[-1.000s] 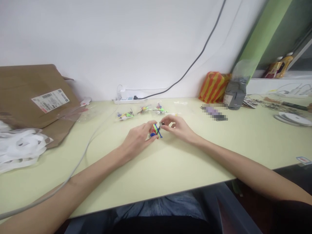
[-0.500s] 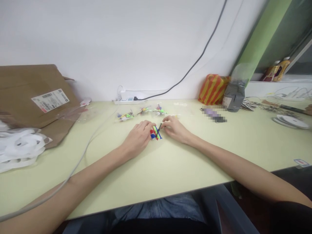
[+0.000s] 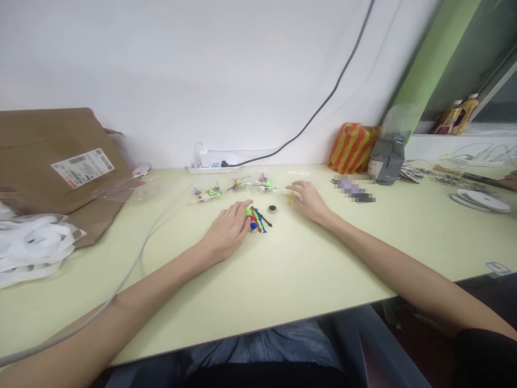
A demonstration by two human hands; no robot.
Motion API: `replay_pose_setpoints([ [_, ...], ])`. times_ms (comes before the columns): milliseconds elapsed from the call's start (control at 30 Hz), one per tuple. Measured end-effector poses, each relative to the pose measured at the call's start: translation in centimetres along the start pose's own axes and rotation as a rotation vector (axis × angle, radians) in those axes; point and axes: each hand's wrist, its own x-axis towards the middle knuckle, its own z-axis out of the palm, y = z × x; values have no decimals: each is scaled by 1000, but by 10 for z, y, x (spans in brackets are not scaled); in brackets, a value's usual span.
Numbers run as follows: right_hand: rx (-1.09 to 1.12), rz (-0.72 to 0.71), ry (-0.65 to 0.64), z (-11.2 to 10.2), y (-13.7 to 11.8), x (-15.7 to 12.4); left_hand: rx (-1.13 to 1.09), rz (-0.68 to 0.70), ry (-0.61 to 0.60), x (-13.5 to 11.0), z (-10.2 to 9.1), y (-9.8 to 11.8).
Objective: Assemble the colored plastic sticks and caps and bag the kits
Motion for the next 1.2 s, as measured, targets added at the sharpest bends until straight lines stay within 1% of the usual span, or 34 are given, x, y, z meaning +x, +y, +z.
replay_pose_setpoints([
  [100,-22,51,-47,1,16,3,1,6,-9,0,0,1],
  [200,-47,68,-60,3,16,5,-3,4,-8,0,1,1],
  [267,-70,59,-35,2,12,6,-10,7,-2,0,1,0],
  [367,-56,42,68,-5,1,5,-20,20,27,0,1,1],
  [467,91,32,184,-15,-16,0,-33,43,66,-1,-1,4],
  [533,265,28,198,-20,-34,-6,-46,63,86,-1,-3,6],
  [633,524,28,101,-22,-65,-17,-53,124,118,-1,-7,11],
  [700,640,-5,38,-20,-83,-23,-40,168,145,0,-8,14],
  [767,724,-54,-8,-17,-95,-28,-20,198,166,-1,-9,16],
  [867,784,-101,-30,-16,-103,-31,-3,219,194,-1,-9,17],
  [1000,831,-112,14,-22,-107,-33,10,221,265,-2,-11,16],
  [1100,862,-80,49,-25,-110,-34,10,227,309,-3,-12,17],
  [1200,940,-7,20,-23,-112,-34,-30,228,349,-5,-11,19],
])
